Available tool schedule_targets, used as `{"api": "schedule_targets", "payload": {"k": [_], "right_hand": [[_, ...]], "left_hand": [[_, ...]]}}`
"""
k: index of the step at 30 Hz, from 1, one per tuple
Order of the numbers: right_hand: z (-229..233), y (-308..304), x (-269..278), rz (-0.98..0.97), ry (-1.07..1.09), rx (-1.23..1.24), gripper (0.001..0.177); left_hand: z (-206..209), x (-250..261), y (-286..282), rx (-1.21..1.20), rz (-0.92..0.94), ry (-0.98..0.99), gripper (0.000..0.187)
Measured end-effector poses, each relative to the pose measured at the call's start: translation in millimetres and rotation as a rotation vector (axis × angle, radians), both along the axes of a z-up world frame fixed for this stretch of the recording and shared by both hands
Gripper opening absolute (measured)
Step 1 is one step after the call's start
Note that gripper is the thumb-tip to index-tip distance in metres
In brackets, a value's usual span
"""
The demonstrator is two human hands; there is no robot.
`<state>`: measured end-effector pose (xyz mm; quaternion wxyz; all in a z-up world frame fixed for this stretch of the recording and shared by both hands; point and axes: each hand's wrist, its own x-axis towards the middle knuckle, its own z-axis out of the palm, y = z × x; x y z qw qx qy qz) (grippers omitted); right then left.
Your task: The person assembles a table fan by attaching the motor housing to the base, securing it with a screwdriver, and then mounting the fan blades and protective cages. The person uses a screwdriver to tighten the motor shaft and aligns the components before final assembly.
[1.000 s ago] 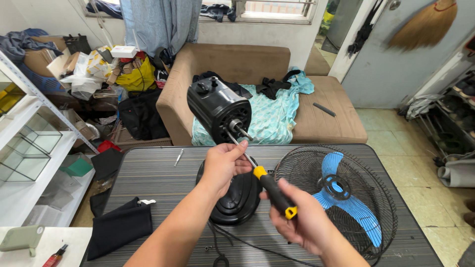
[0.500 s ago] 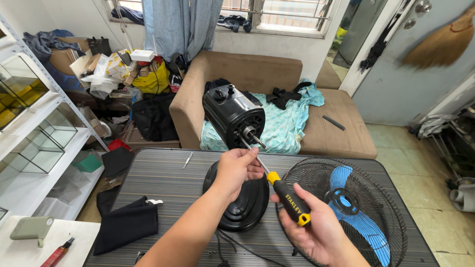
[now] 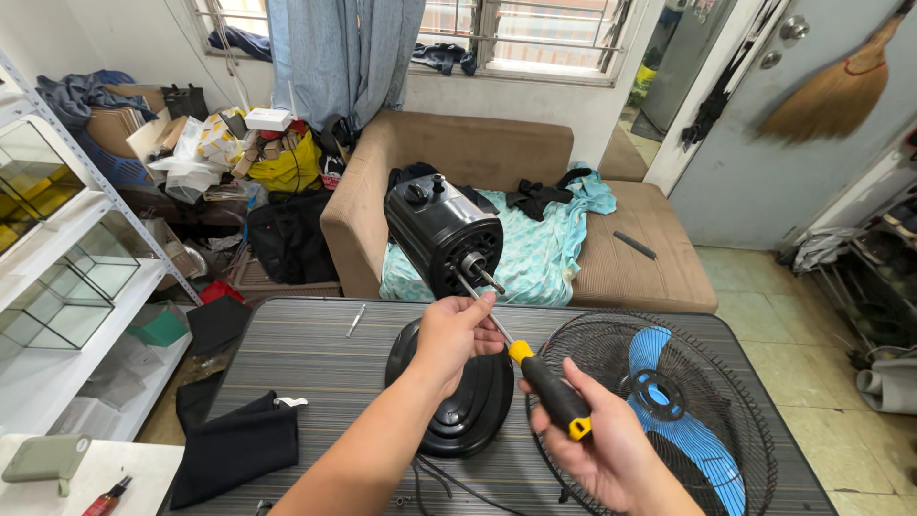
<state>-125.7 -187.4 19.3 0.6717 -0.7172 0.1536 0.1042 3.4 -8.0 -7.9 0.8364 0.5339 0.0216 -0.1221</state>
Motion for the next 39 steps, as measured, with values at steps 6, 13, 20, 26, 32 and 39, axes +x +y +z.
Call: {"api": "schedule_targets", "payload": {"k": [6, 13, 20, 26, 32, 39], "right_hand": [[8, 16, -17, -0.006, -0.973, -0.923, 0.036], [23, 28, -11, -0.082, -0.302, -0.531, 0.039], [31, 30, -13, -0.025, -0.522, -0.589, 0.037], [21, 25, -13, -0.019, -0.338, -0.588, 0.035], [17, 21, -15, -0.065, -0.176, -0.06, 0.035], [-26, 15, -61, 0.0, -0.407, -0.501, 0.037]], "left_hand": [[0, -2, -1, 0.016, 0.003, -0.013, 0.031], [6, -6, 0, 0.038, -0.007, -0.044, 0.03], [40, -2, 25, 1.166, 0.349, -0.524, 0.037], [60, 33, 51, 1.071, 0.5, -1.14, 0.04], [43, 32, 54, 0.963, 0.45, -1.134, 0.052], [-82, -28, 87, 0.836, 0.533, -0.762, 0.022]]}}
